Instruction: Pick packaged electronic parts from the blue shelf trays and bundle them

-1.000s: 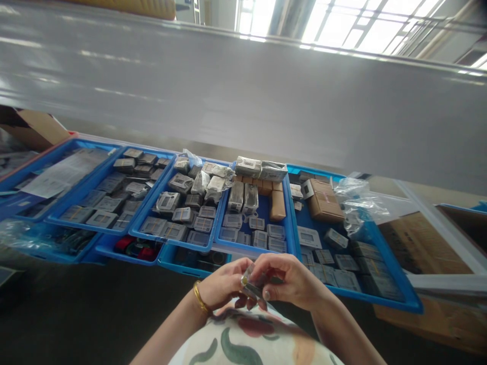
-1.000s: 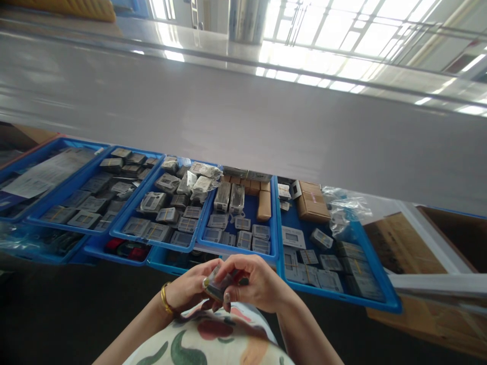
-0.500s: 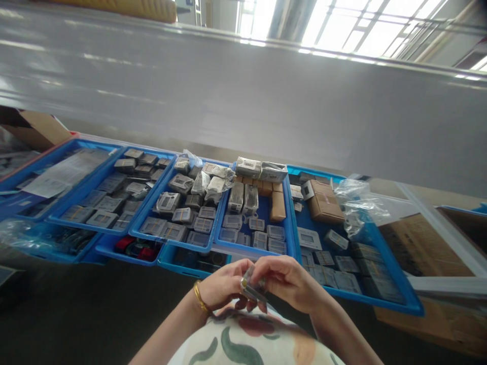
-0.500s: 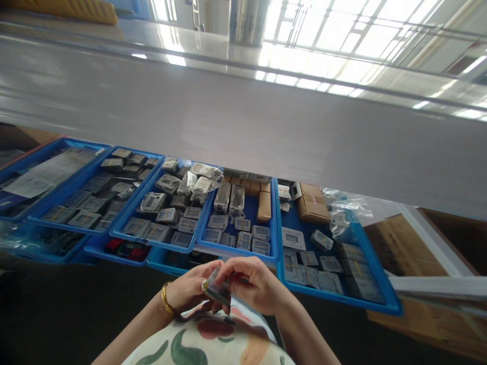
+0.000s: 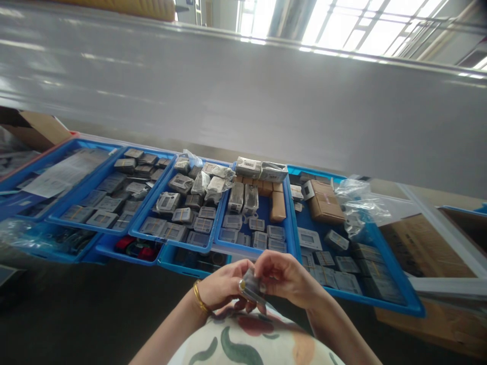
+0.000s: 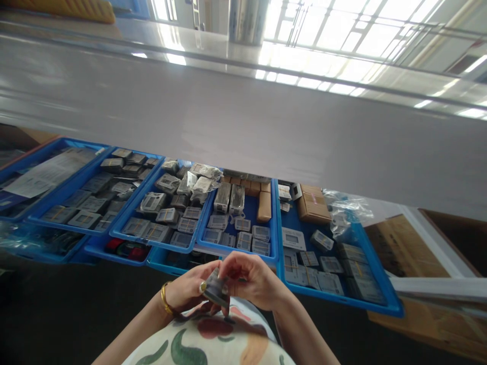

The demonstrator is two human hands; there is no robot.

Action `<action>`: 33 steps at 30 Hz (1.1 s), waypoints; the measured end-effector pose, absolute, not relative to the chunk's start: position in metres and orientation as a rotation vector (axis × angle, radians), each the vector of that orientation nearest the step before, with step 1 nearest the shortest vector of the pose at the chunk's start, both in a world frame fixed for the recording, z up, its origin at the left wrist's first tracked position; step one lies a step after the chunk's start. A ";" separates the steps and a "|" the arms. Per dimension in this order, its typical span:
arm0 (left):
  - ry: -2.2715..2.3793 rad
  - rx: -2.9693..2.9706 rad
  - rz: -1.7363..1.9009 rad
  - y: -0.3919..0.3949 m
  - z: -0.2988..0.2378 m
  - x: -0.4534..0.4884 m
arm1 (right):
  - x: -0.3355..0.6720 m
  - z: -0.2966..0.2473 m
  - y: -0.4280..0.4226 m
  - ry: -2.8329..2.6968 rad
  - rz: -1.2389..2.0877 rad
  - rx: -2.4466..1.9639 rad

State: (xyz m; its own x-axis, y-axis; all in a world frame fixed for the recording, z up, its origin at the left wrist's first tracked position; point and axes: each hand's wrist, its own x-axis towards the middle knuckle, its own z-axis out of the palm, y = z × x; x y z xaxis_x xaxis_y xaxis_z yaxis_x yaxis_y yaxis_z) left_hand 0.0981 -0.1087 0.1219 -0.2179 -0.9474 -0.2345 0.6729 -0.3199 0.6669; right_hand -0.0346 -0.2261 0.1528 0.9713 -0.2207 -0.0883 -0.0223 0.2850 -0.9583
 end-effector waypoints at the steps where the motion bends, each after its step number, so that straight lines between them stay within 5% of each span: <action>1: -0.526 0.753 -1.781 -0.109 0.122 0.098 | -0.034 0.154 -0.226 0.233 -0.162 -1.311; 24: -0.520 0.794 -1.762 -0.112 0.121 0.100 | -0.032 0.166 -0.229 0.069 -0.165 -1.567; 33: -0.491 0.785 -1.752 -0.112 0.120 0.099 | -0.029 0.157 -0.230 0.059 -0.124 -1.284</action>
State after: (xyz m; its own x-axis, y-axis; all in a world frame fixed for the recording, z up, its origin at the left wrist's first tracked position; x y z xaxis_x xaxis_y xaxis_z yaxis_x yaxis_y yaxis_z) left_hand 0.0993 -0.1115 0.1205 -0.1796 -0.9481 -0.2624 0.6733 -0.3130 0.6699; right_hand -0.0288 -0.2302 0.1571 0.9918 -0.1256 0.0251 0.0594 0.2772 -0.9590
